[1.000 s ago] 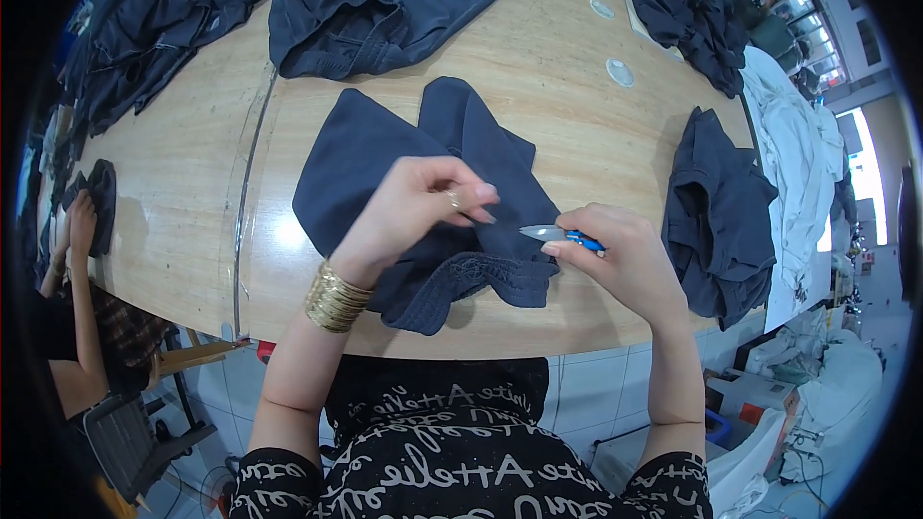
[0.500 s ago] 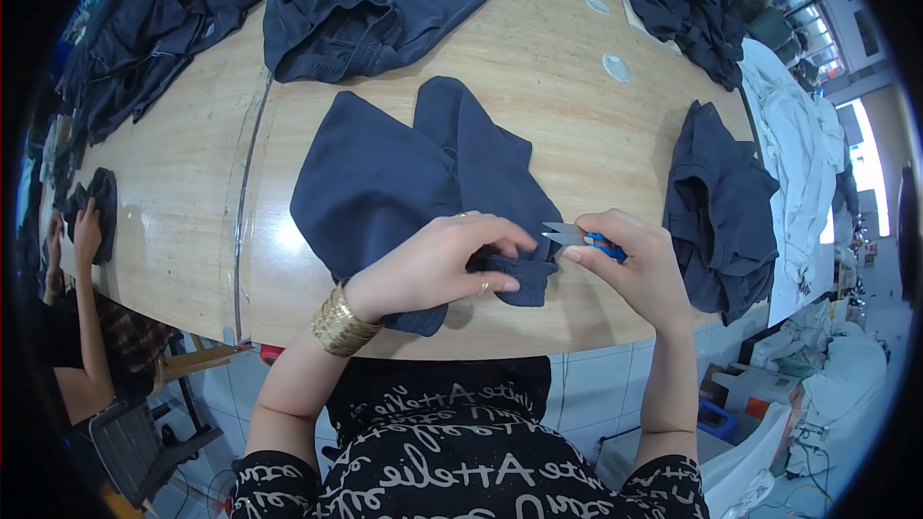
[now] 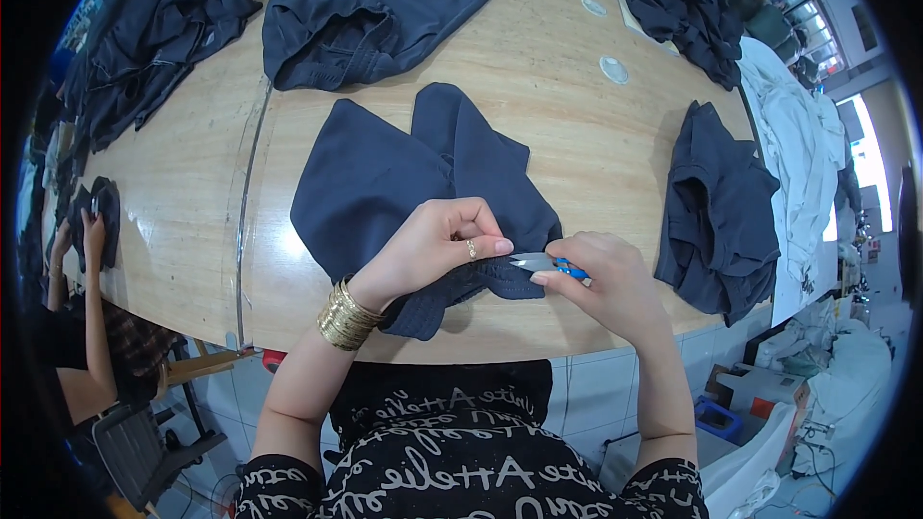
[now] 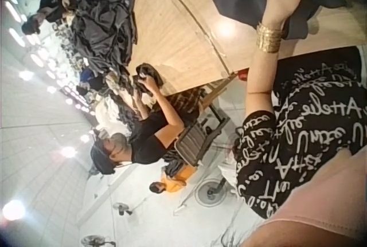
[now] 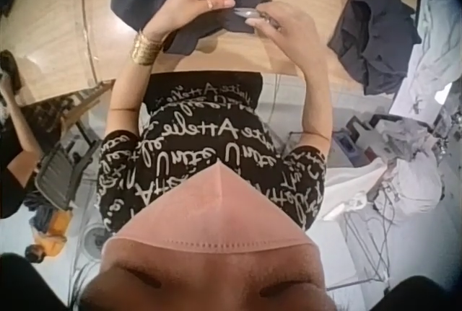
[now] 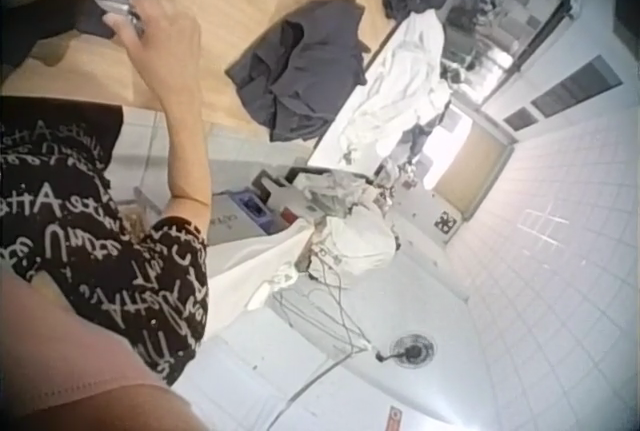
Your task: Trimming loose threads and excess fabric from a dark grey garment using small scissors.
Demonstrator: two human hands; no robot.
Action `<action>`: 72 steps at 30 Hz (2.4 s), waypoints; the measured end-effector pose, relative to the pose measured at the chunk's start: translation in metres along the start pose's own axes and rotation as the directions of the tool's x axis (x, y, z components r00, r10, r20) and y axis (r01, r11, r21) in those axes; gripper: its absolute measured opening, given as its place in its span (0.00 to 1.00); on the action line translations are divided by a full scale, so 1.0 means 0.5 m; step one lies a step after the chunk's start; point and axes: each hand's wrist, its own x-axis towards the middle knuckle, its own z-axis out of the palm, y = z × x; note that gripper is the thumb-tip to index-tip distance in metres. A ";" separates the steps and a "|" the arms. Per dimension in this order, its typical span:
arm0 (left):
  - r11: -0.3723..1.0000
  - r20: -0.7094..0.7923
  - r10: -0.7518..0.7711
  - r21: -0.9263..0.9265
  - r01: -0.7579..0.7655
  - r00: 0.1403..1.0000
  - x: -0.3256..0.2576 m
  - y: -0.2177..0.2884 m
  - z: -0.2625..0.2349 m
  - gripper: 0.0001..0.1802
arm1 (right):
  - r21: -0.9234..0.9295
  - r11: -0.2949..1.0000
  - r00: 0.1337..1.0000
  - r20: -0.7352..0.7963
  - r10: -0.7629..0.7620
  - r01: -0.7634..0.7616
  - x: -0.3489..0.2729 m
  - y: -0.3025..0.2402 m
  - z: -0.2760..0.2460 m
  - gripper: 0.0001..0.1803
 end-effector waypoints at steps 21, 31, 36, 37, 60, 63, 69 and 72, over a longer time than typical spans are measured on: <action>0.996 0.046 -0.055 -0.072 0.059 0.997 0.008 -0.001 -0.007 0.08 | -0.082 0.991 0.994 0.005 -0.105 0.105 0.023 -0.010 0.004 0.16; 0.994 -0.234 0.107 0.040 -0.101 0.966 -0.054 0.027 -0.056 0.11 | 0.067 0.996 0.996 -0.059 0.062 -0.058 0.009 -0.006 -0.024 0.17; 0.742 -0.355 0.187 0.662 0.106 0.916 -0.110 0.027 -0.094 0.12 | 0.287 0.927 0.945 -0.150 0.290 -0.239 -0.034 0.010 -0.013 0.15; 0.652 -0.337 0.368 0.758 0.018 0.867 -0.111 0.033 -0.083 0.14 | 0.386 0.901 0.932 -0.208 0.296 -0.200 -0.037 0.009 -0.005 0.16; 0.890 -0.121 0.237 0.426 -0.165 0.964 -0.060 0.043 0.021 0.11 | 0.416 0.872 0.931 -0.134 0.339 -0.257 -0.057 -0.092 0.063 0.16; 0.896 -0.109 0.221 0.415 -0.157 0.969 -0.060 0.045 0.023 0.10 | 0.331 0.912 0.934 -0.174 0.312 -0.243 -0.058 -0.087 0.066 0.16; 0.895 -0.098 0.224 0.413 -0.165 0.970 -0.060 0.047 0.026 0.10 | 0.252 0.948 0.937 -0.241 0.255 -0.193 -0.056 -0.087 0.063 0.15; 0.907 -0.081 0.194 0.394 -0.148 0.978 -0.060 0.050 0.026 0.08 | 0.212 0.955 0.940 -0.226 0.257 -0.210 -0.056 -0.091 0.056 0.15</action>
